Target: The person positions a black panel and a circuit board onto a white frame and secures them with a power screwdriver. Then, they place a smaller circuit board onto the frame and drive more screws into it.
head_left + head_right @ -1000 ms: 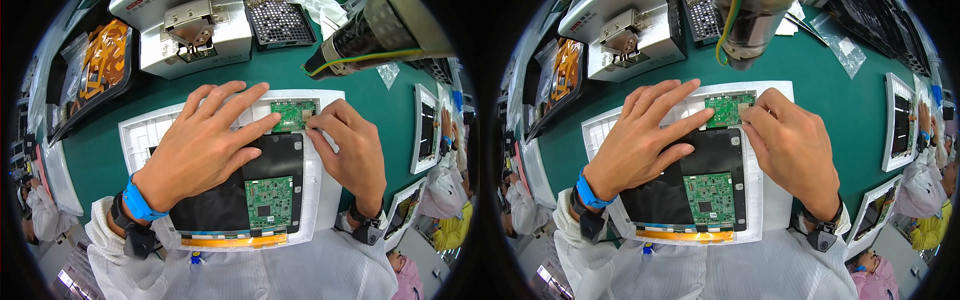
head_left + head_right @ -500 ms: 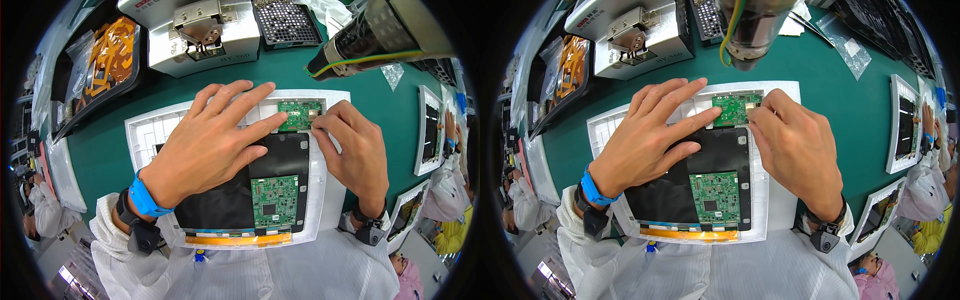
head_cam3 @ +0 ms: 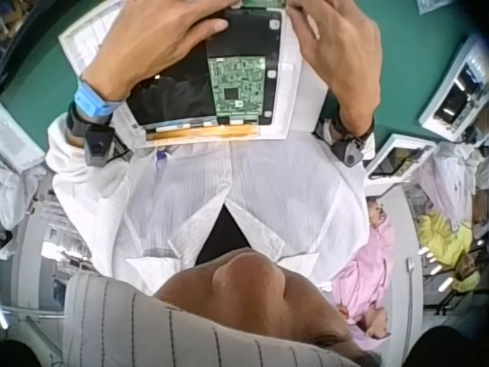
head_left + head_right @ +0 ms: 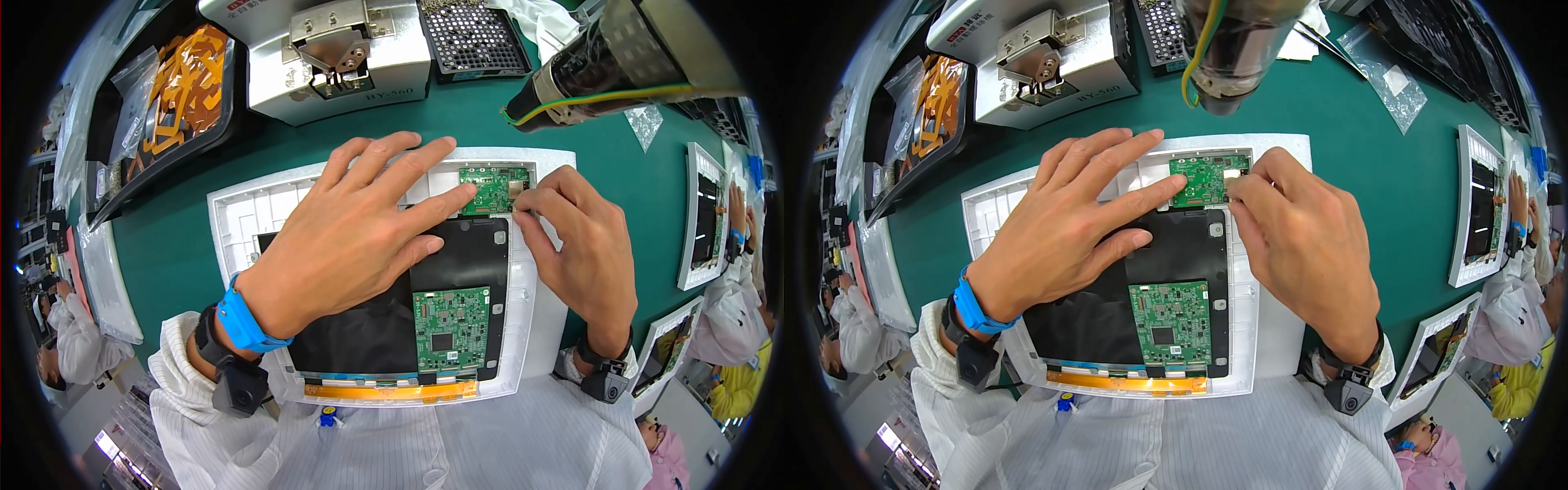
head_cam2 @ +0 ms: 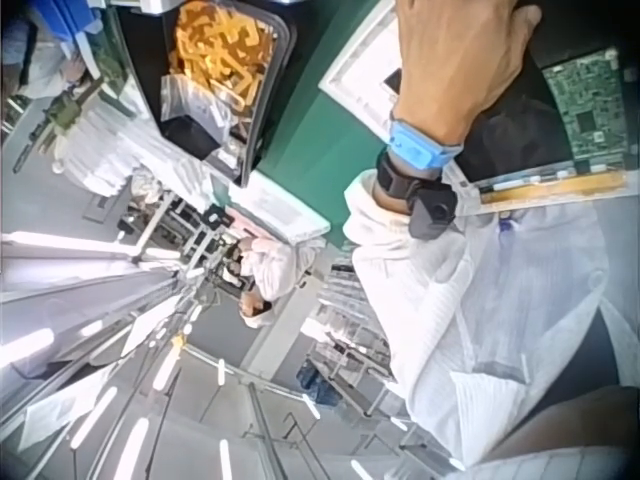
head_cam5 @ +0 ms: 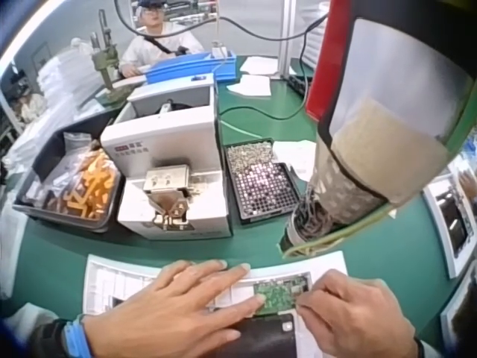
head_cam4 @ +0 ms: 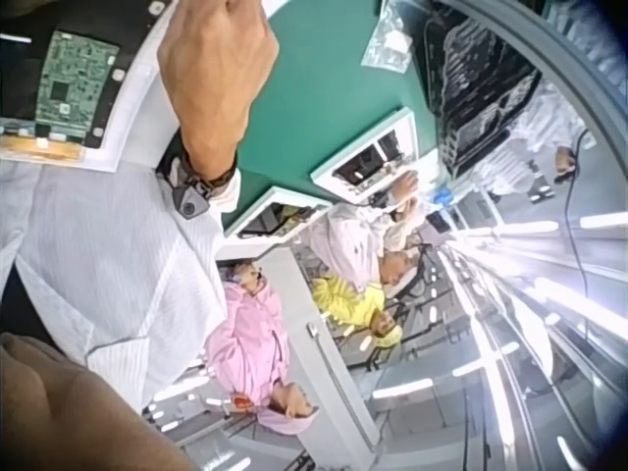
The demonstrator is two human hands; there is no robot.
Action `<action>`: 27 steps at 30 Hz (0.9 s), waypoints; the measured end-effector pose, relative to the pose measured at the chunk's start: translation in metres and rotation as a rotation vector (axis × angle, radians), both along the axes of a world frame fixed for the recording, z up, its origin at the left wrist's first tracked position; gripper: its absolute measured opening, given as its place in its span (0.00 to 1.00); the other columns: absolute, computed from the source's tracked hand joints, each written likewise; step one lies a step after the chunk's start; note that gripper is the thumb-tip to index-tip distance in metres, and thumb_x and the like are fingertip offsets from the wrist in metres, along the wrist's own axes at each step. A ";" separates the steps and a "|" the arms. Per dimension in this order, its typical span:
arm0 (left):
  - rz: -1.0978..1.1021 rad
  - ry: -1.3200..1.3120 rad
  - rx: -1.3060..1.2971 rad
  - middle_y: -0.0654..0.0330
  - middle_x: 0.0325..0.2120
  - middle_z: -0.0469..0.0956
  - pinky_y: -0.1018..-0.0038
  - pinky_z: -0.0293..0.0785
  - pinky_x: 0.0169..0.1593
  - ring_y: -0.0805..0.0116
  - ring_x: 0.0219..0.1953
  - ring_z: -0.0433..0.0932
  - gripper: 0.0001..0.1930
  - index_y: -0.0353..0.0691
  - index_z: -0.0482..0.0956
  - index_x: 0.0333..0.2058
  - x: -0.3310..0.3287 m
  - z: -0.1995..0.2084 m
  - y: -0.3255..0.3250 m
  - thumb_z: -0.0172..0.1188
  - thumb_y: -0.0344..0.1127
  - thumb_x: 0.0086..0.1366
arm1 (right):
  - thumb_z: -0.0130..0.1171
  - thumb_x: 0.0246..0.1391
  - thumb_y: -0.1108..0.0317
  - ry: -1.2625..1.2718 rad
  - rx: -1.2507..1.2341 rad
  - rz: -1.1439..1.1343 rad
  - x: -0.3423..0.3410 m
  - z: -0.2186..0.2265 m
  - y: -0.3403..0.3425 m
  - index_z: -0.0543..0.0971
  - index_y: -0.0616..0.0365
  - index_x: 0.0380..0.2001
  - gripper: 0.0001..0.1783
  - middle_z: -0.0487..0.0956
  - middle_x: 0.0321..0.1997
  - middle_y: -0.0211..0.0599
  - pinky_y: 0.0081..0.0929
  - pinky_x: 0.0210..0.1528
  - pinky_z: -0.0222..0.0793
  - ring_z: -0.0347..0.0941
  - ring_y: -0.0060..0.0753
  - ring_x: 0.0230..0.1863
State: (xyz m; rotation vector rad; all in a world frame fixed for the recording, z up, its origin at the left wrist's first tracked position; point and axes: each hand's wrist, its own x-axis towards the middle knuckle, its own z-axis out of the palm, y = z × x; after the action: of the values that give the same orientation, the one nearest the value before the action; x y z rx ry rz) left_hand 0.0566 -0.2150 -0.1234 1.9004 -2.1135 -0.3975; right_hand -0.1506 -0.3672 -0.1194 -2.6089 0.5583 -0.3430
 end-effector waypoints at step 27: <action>-0.089 0.006 -0.209 0.56 0.57 0.73 0.59 0.70 0.57 0.55 0.56 0.71 0.24 0.53 0.77 0.61 0.012 -0.011 0.003 0.64 0.45 0.67 | 0.73 0.54 0.74 -0.613 0.826 0.235 0.066 0.050 -0.044 0.72 0.61 0.56 0.28 0.76 0.28 0.27 0.16 0.30 0.70 0.71 0.14 0.28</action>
State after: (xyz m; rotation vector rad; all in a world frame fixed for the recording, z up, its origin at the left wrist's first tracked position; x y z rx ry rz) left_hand 0.0691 -0.2125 -0.1348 1.6916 -2.1480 -0.1914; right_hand -0.0841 -0.4113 -0.0698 -1.6306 0.1196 -0.6369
